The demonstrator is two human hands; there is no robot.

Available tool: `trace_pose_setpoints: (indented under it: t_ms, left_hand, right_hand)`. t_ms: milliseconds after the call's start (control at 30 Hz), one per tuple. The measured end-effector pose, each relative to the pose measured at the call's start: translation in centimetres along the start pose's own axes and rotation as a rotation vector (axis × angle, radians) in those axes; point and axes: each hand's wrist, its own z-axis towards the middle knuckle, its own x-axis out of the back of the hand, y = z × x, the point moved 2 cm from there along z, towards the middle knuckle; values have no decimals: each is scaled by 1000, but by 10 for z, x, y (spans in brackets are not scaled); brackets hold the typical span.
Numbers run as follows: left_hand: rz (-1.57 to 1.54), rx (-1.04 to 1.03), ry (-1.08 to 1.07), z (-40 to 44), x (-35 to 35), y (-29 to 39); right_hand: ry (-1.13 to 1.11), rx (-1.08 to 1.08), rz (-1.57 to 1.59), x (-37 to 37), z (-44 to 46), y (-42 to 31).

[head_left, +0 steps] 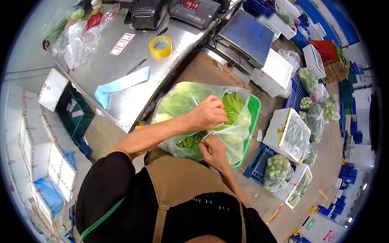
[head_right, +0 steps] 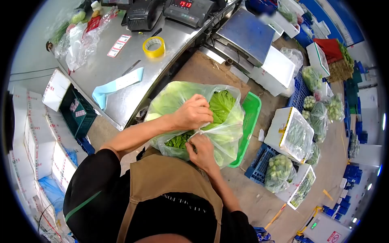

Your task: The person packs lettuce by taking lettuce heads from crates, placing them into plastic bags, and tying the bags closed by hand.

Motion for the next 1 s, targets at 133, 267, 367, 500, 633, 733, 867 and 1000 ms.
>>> trace_pose_setpoints:
  t_ms: [133, 267, 367, 500, 633, 733, 867, 1000]
  left_hand:
    - [-96, 48, -53, 3, -32, -19]
    - [-181, 216, 11, 2, -71, -52]
    - [-196, 270, 49, 5, -82, -67]
    - [-92, 160, 90, 0, -79, -59]
    - [-166, 279, -181, -4, 6, -49]
    - [-301, 514, -167, -29, 107, -71]
    - [656, 802, -81, -165, 193, -191]
    - [637, 1252, -364, -194, 225, -173]
  right_hand:
    - [1, 13, -90, -1, 25, -7]
    - [-22, 15, -294, -10, 37, 15]
    - [-78, -36, -424, -9, 44, 29]
    - [-148, -18, -462, -18, 45, 26]
    - [-203, -28, -226, -5, 51, 3]
    - [-157, -80, -185, 7, 46, -14]
    - [63, -108, -287, 24, 44, -62]
    - [129, -3, -221, 24, 50, -76]
